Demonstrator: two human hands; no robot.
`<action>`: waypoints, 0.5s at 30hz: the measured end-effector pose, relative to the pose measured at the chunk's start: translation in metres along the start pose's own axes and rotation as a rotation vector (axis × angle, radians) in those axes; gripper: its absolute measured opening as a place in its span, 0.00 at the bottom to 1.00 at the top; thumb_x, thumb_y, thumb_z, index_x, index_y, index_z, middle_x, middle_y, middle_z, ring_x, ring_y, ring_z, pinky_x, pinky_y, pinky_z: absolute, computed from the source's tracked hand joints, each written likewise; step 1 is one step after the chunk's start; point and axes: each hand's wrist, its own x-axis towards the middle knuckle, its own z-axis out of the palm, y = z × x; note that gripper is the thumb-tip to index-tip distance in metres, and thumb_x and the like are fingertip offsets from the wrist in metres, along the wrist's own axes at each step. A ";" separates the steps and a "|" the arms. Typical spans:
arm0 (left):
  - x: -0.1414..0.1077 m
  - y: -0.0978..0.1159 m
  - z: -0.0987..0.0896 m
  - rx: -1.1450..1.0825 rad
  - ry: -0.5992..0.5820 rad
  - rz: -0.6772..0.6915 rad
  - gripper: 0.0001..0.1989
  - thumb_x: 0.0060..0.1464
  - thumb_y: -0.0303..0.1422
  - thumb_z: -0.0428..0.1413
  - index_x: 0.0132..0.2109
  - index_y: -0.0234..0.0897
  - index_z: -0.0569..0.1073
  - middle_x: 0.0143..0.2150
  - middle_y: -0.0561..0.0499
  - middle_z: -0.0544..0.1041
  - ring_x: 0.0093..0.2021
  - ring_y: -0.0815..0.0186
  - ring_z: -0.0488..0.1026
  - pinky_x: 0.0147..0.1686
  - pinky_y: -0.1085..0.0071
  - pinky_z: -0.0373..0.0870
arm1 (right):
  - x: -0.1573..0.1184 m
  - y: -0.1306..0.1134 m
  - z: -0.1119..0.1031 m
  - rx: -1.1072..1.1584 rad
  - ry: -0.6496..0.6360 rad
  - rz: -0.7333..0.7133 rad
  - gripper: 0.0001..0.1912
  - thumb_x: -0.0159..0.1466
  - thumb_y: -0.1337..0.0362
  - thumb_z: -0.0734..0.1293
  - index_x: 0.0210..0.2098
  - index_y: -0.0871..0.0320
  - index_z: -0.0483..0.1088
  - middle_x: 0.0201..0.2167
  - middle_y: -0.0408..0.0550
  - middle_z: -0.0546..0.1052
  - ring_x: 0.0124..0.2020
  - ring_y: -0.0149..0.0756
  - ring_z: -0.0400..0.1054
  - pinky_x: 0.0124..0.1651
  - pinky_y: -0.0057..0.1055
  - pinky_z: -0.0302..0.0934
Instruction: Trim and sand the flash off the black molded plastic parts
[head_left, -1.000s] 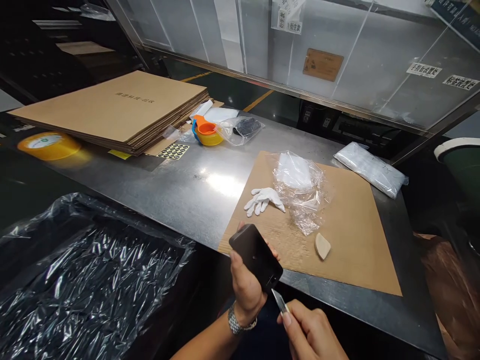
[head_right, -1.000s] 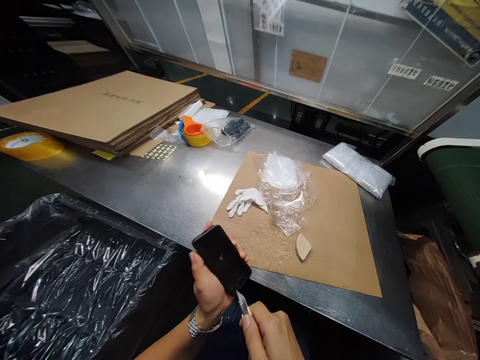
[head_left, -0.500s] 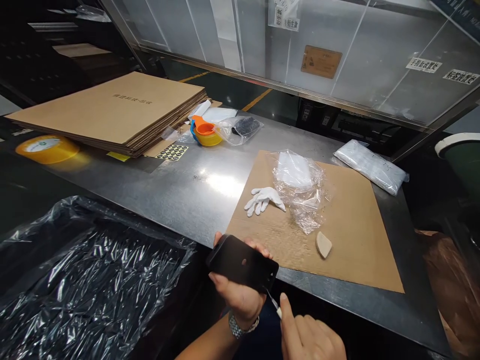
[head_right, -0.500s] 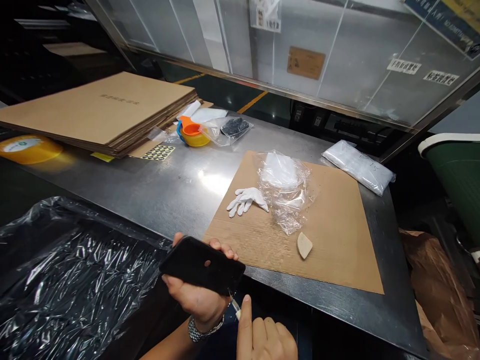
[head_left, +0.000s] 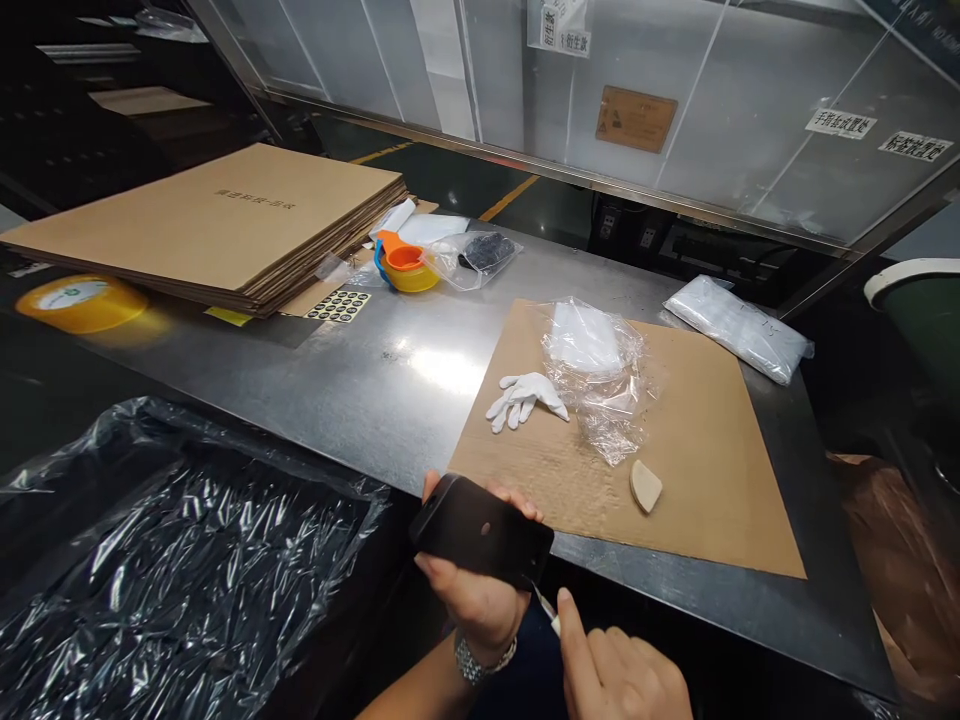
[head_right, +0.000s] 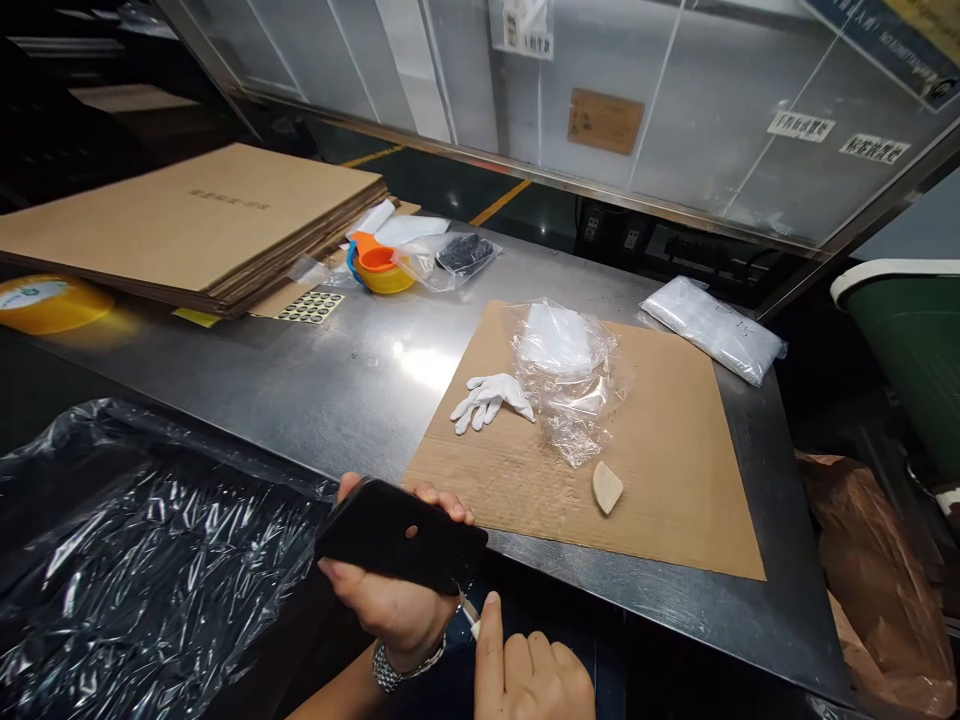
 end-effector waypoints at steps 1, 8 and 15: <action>0.000 -0.001 -0.001 0.009 0.006 -0.011 0.24 0.49 0.54 0.50 0.53 0.59 0.65 0.31 0.55 0.70 0.26 0.66 0.67 0.26 0.69 0.69 | 0.000 0.000 -0.001 -0.022 -0.005 -0.004 0.14 0.60 0.79 0.58 0.41 0.71 0.72 0.12 0.38 0.62 0.12 0.24 0.57 0.17 0.27 0.45; 0.001 -0.005 -0.009 0.133 0.058 -0.149 0.27 0.52 0.51 0.51 0.57 0.49 0.63 0.30 0.54 0.74 0.27 0.65 0.71 0.29 0.69 0.70 | 0.002 0.006 -0.009 -0.060 -0.008 0.054 0.18 0.63 0.78 0.55 0.45 0.64 0.71 0.13 0.39 0.62 0.14 0.26 0.56 0.19 0.28 0.46; 0.010 -0.001 -0.010 0.132 0.107 -0.460 0.25 0.53 0.52 0.47 0.42 0.34 0.72 0.26 0.51 0.74 0.23 0.67 0.71 0.24 0.72 0.70 | -0.005 0.025 -0.002 -0.012 -0.045 0.191 0.15 0.66 0.71 0.52 0.39 0.63 0.70 0.18 0.43 0.65 0.19 0.30 0.60 0.24 0.29 0.51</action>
